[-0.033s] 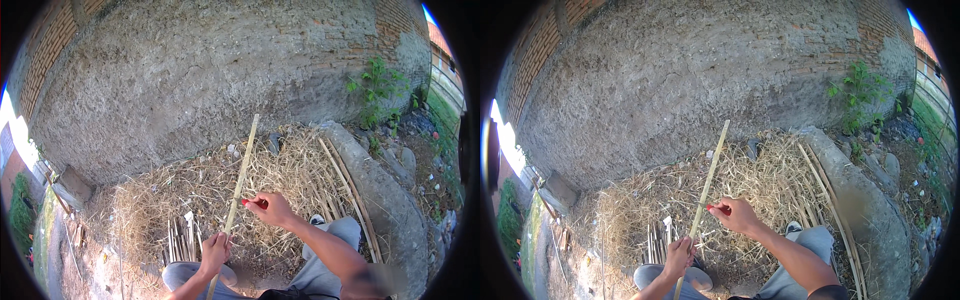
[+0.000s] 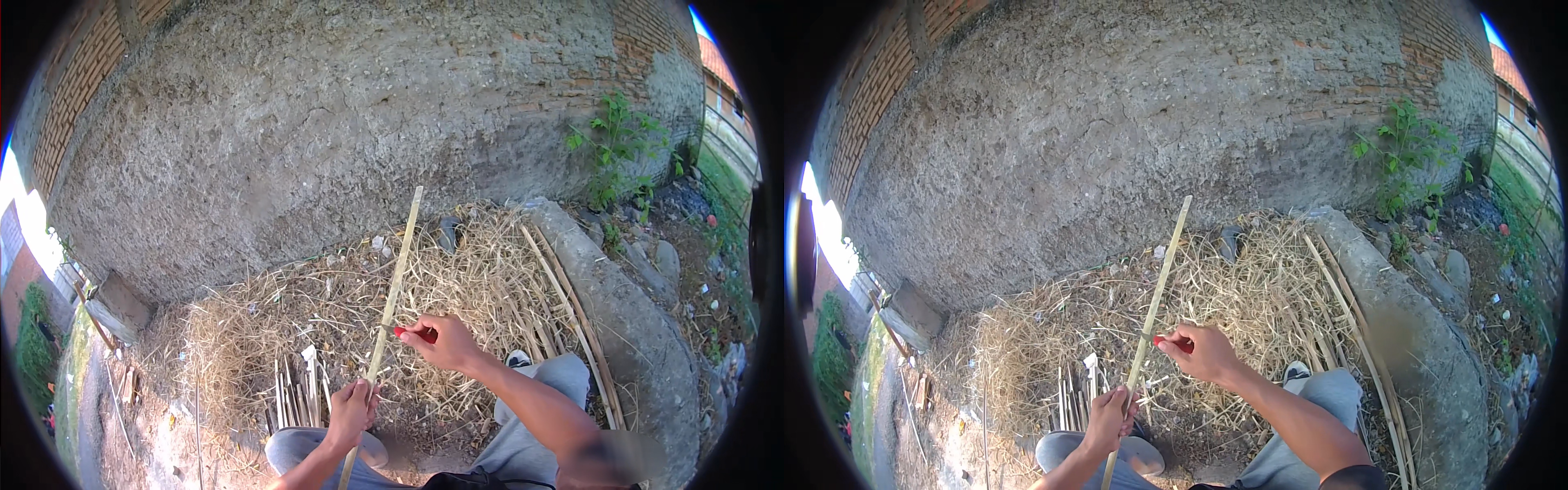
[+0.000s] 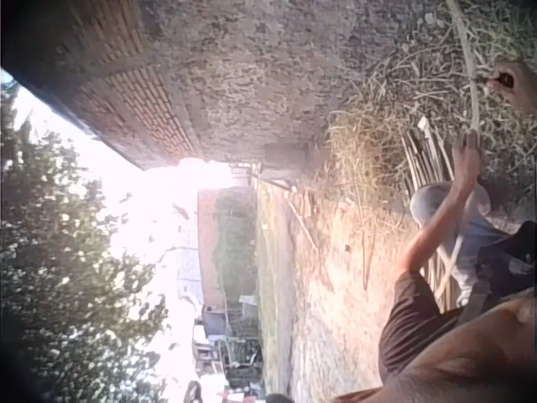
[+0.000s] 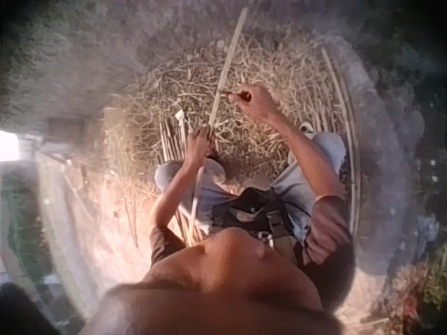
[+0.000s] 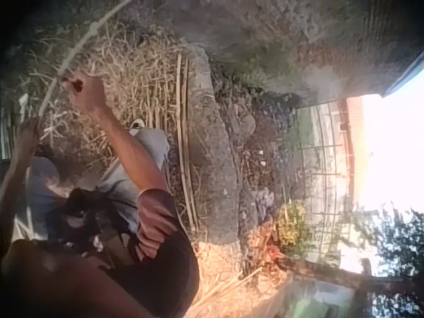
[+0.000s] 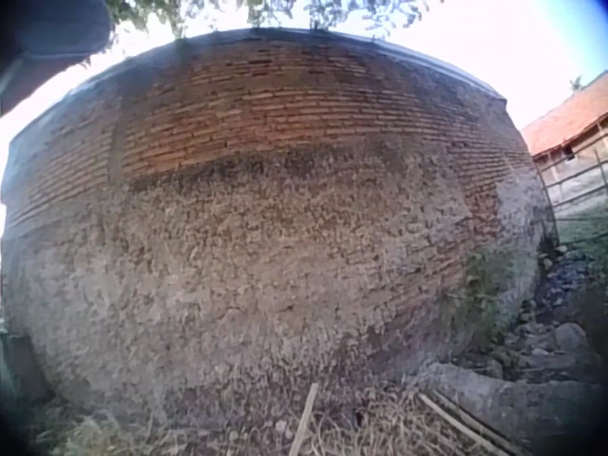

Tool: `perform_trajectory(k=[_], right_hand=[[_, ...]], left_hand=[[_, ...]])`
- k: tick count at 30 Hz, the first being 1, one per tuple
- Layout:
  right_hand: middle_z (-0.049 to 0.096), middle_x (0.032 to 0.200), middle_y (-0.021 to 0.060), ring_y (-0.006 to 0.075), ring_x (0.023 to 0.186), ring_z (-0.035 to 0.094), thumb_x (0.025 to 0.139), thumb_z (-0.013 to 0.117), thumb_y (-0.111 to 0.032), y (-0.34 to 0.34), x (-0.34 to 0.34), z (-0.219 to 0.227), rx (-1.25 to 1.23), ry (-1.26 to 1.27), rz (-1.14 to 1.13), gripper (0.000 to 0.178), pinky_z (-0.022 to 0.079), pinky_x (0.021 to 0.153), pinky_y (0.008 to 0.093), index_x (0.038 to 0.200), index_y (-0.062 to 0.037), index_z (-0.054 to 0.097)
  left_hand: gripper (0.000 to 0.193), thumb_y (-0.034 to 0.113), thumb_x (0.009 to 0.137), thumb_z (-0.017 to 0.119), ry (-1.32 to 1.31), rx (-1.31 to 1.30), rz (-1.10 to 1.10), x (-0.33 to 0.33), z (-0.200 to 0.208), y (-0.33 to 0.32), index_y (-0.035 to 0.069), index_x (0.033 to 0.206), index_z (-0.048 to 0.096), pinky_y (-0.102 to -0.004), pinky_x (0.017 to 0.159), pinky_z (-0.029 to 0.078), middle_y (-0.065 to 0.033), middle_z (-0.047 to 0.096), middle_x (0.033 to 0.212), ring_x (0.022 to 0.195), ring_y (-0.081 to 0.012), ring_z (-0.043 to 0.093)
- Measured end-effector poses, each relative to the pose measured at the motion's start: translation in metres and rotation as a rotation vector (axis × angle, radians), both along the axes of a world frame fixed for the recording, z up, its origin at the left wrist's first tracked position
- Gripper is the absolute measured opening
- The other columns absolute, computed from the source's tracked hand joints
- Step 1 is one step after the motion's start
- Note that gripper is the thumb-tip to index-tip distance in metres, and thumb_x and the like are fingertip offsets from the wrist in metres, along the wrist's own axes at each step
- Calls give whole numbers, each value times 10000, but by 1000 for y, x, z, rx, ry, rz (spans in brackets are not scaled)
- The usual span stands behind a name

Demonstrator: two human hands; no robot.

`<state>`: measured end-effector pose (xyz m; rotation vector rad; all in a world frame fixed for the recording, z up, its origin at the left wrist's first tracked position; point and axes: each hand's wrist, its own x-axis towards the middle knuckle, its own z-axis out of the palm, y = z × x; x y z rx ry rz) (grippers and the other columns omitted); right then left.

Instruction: The person shaves a thin strip of bamboo using a small red cutter, repeatedly running the blade along the length of the strip while holding it by hand.

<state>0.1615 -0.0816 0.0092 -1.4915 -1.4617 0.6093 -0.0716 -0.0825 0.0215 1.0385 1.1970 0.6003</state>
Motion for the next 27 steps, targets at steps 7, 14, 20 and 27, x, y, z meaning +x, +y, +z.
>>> perform_trajectory(k=[7, 14, 20, 27], right_hand=[[710, 771, 87, 260, 645, 677, 889, 672, -411, -6, -16, -16, 181, -152, 100, 325, 510, 587, 374, 890, -86, 696], [694, 778, 103, 275, 624, 659, 869, 702, -372, -7, -7, -21, 183, -284, 34, 310, 509, 560, 369, 839, -64, 690], [685, 760, 87, 262, 601, 651, 869, 705, -353, -12, -1, -26, 191, -330, -4, 292, 497, 533, 358, 824, -66, 680], [675, 737, 85, 256, 608, 656, 867, 712, -345, -11, -6, -27, 131, -320, -4, 281, 500, 535, 356, 827, -69, 676]], left_hand=[[296, 278, 1044, 368, -121, -274, -11, 6, -10, 23, 54, 893, 489, -239, 387, 237, 33, 357, 582, 430, -69, 311], [202, 208, 1017, 333, -274, -416, -206, 23, -15, 36, 94, 884, 433, -229, 390, 197, 62, 303, 570, 435, -58, 253], [198, 183, 1005, 314, -328, -481, -292, 31, -23, 40, 116, 848, 415, -226, 385, 187, 77, 287, 564, 427, -45, 223], [212, 198, 1010, 302, -286, -469, -233, 36, -25, 37, 110, 858, 420, -235, 392, 176, 72, 282, 560, 430, -52, 224]])
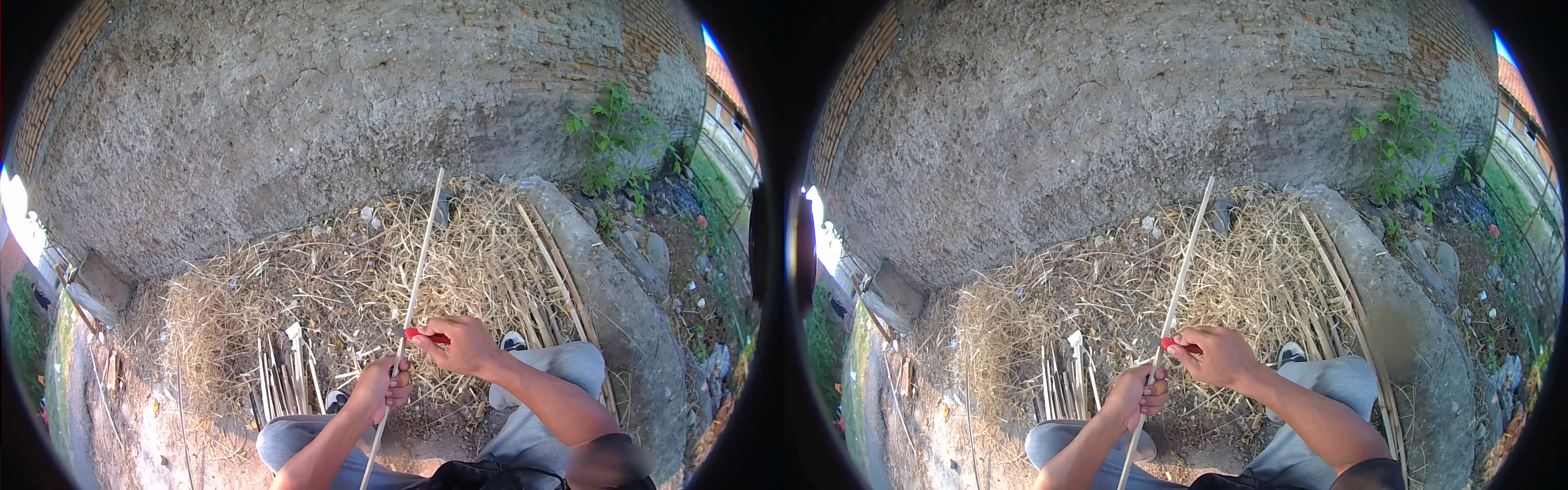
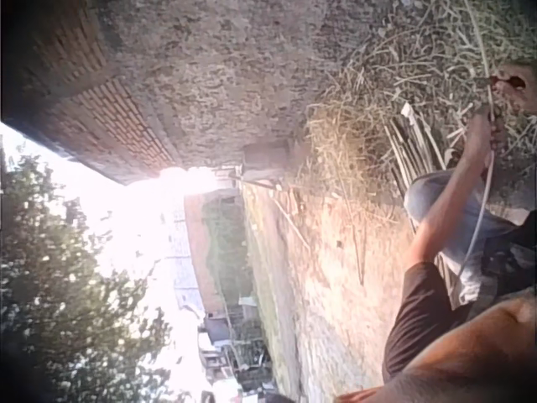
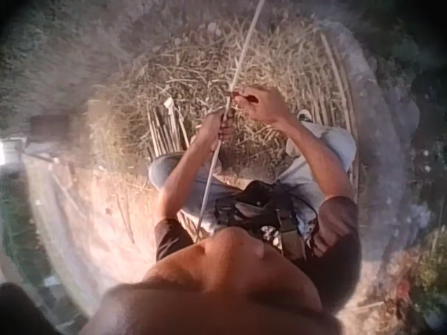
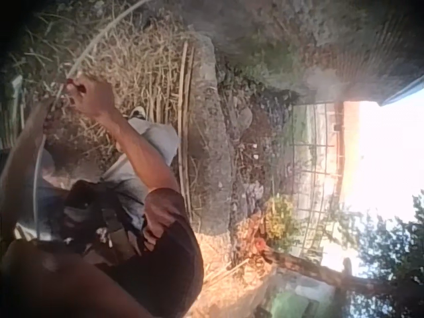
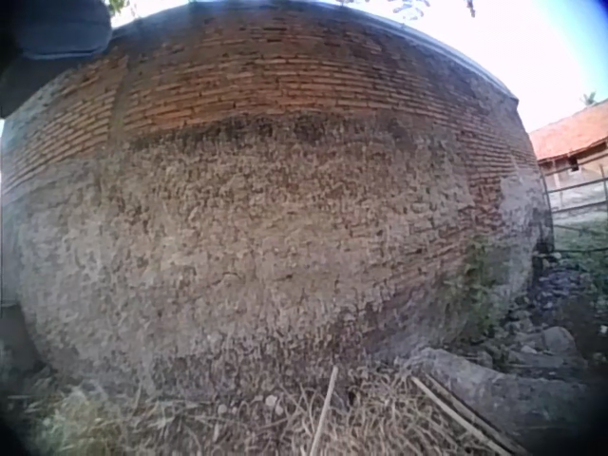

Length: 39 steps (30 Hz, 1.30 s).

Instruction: The person shaves a thin strip of bamboo using a small red cutter, repeatedly running the blade along the length of the strip while holding it by hand.

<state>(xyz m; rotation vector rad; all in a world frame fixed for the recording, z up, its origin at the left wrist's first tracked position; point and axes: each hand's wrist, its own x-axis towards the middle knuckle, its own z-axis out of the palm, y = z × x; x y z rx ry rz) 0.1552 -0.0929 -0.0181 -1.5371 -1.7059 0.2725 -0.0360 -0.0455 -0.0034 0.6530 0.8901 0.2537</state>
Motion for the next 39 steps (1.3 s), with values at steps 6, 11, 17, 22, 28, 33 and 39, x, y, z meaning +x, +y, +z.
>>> perform_trajectory(k=[6, 11, 17, 22, 28, 33, 39], right_hand=[[693, 765, 70, 242, 595, 650, 896, 661, -377, 1, -3, -7, 63, -60, 11, 295, 494, 504, 364, 816, -93, 658], [688, 736, 80, 242, 591, 664, 859, 727, -318, -1, -6, -3, 87, -58, -2, 265, 518, 519, 333, 797, -63, 685], [686, 715, 79, 229, 568, 659, 841, 749, -297, -4, -9, -3, 127, -26, 10, 256, 515, 509, 332, 800, -51, 695], [673, 694, 62, 206, 526, 640, 826, 759, -281, -1, -12, -5, 232, -52, 62, 242, 496, 458, 312, 768, -54, 698], [665, 685, 32, 174, 497, 622, 816, 766, -258, -6, -17, -3, 282, -176, 8, 186, 469, 415, 296, 780, -81, 719], [658, 683, 4, 154, 463, 596, 831, 750, -283, -2, -14, -11, 312, -155, 4, 173, 440, 380, 293, 806, -112, 731], [648, 676, 0, 152, 452, 583, 833, 746, -283, -1, -14, -10, 324, -134, -11, 171, 432, 370, 302, 807, -114, 732]], left_hand=[[217, 231, 1011, 340, 87, 163, 75, -2, -9, -6, 92, 876, 437, -234, 388, 182, 52, 300, 563, 436, -58, 241], [274, 288, 1045, 345, 65, 194, 114, -5, -16, -5, 84, 900, 457, -232, 382, 205, 43, 317, 580, 437, -62, 267], [327, 336, 1063, 335, 48, 197, 157, -2, -7, -3, 80, 908, 467, -227, 384, 220, 38, 337, 593, 437, -61, 278], [322, 320, 1062, 328, 80, 238, 117, -3, -7, -6, 79, 897, 464, -232, 389, 220, 33, 347, 593, 434, -64, 277], [318, 315, 1060, 325, 93, 330, 134, -5, -11, -9, 80, 890, 453, -252, 386, 203, 39, 324, 592, 428, -64, 276], [308, 305, 1062, 292, -4, 202, 103, -5, -1, -9, 88, 891, 429, -255, 390, 191, 31, 319, 593, 429, -69, 250], [309, 302, 1061, 299, 50, 251, 148, 0, 0, -13, 85, 885, 431, -255, 390, 177, 30, 323, 591, 427, -68, 246]])
